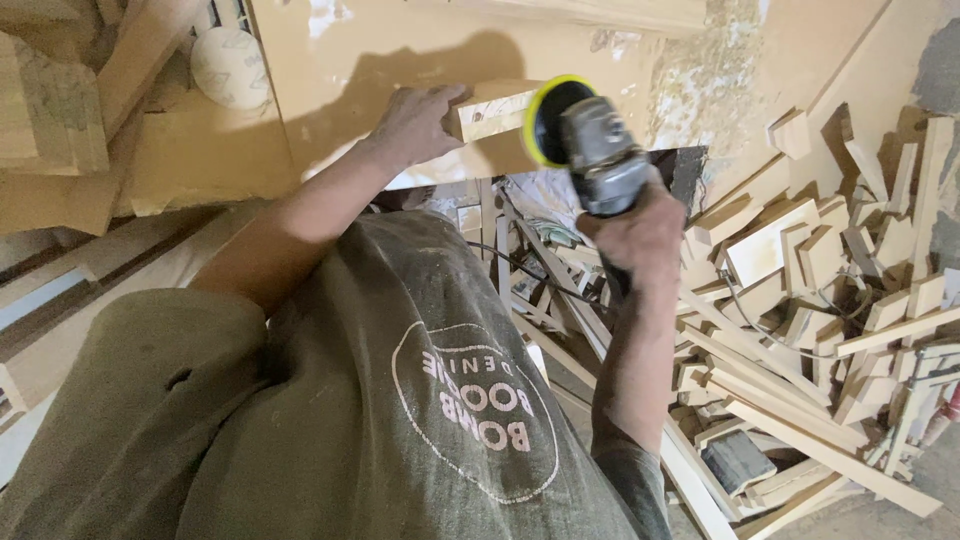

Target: Sanding the surfaces and edges of wooden boards using a handheld power sander.

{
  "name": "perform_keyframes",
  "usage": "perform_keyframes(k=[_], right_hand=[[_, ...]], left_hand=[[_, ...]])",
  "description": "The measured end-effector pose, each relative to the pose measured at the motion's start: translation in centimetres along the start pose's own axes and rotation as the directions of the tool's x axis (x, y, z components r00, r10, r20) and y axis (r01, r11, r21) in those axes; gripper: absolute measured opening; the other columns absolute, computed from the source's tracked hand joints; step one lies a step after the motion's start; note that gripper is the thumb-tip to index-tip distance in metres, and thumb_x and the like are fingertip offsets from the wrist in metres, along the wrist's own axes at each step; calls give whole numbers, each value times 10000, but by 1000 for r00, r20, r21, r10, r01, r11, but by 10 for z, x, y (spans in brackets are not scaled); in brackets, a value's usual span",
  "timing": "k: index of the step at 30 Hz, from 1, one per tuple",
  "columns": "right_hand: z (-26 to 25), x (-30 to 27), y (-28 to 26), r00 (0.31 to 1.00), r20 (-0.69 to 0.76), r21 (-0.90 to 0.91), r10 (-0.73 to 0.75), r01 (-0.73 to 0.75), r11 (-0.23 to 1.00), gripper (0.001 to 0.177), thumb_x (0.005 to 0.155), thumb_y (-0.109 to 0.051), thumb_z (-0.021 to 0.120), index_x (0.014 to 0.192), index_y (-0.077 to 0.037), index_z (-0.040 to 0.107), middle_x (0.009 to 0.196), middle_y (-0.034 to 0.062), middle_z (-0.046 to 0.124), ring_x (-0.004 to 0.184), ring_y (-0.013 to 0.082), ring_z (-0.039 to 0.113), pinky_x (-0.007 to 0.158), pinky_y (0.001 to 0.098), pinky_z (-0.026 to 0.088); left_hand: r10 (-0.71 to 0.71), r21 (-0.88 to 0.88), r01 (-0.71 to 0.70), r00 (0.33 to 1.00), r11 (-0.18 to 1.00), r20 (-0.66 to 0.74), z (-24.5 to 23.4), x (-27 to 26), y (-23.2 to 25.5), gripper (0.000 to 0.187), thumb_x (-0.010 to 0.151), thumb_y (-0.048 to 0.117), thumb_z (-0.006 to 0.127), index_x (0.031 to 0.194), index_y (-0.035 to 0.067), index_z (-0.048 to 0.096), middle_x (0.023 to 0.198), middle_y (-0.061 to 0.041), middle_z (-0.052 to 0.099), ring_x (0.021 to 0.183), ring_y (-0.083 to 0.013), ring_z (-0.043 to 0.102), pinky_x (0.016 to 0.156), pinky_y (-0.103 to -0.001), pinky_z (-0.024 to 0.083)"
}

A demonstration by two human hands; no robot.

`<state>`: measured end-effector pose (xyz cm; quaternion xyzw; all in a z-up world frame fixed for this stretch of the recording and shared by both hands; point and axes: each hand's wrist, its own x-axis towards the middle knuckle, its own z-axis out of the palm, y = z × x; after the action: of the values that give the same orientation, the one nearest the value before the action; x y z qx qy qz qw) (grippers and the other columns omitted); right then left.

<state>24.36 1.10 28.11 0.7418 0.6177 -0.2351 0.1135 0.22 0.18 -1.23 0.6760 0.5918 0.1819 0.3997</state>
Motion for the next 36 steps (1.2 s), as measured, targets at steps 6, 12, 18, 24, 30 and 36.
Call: perform_keyframes(k=[6,12,18,24,30,36], right_hand=[[1,4,43,992,-92,-6,91,-92,996,655,606,-391,856,1187,-117,728,1008,140,779,902,342,723,786,447,540],[38,-18,110,963,-158,298,220,-166,940,604,598,-377,889,1122,-113,748,999,79,776,896,236,704,796,423,546],[108,-43,155,941,-89,820,327,-117,560,356,637,-133,900,944,-113,722,806,67,668,751,195,649,686,313,522],[155,-53,190,886,-45,803,461,-242,544,309,590,-237,934,843,-157,776,707,84,650,645,185,631,594,325,493],[145,-65,163,871,106,903,479,-287,321,295,651,-89,837,924,-103,727,805,5,670,665,157,595,601,309,470],[144,-64,161,895,43,875,444,-248,415,463,628,-101,825,1066,-117,675,910,41,682,758,187,618,666,329,486]], left_hand=[[-55,-74,59,997,996,56,-8,-8,7,803,832,332,917,1533,173,557,1286,-111,732,1146,-324,648,1096,-580,393],[-105,-80,109,993,991,47,-7,-13,11,833,841,387,900,1539,179,495,1439,-113,652,1227,-358,614,1128,-640,339],[-32,-171,-5,976,985,-216,-7,-19,-7,656,770,324,853,1347,110,627,1040,-190,746,995,-452,731,859,-588,545],[-60,-231,19,983,973,-172,-14,-16,-7,475,886,367,834,1221,107,621,911,-184,730,893,-428,741,745,-548,563],[-128,-273,48,951,961,-283,-53,-18,36,460,946,442,808,1060,151,471,905,-78,571,823,-264,526,664,-426,389],[-193,-435,43,932,900,-307,-75,-4,43,330,984,330,779,1148,160,548,947,-8,655,827,-178,606,695,-363,462]])
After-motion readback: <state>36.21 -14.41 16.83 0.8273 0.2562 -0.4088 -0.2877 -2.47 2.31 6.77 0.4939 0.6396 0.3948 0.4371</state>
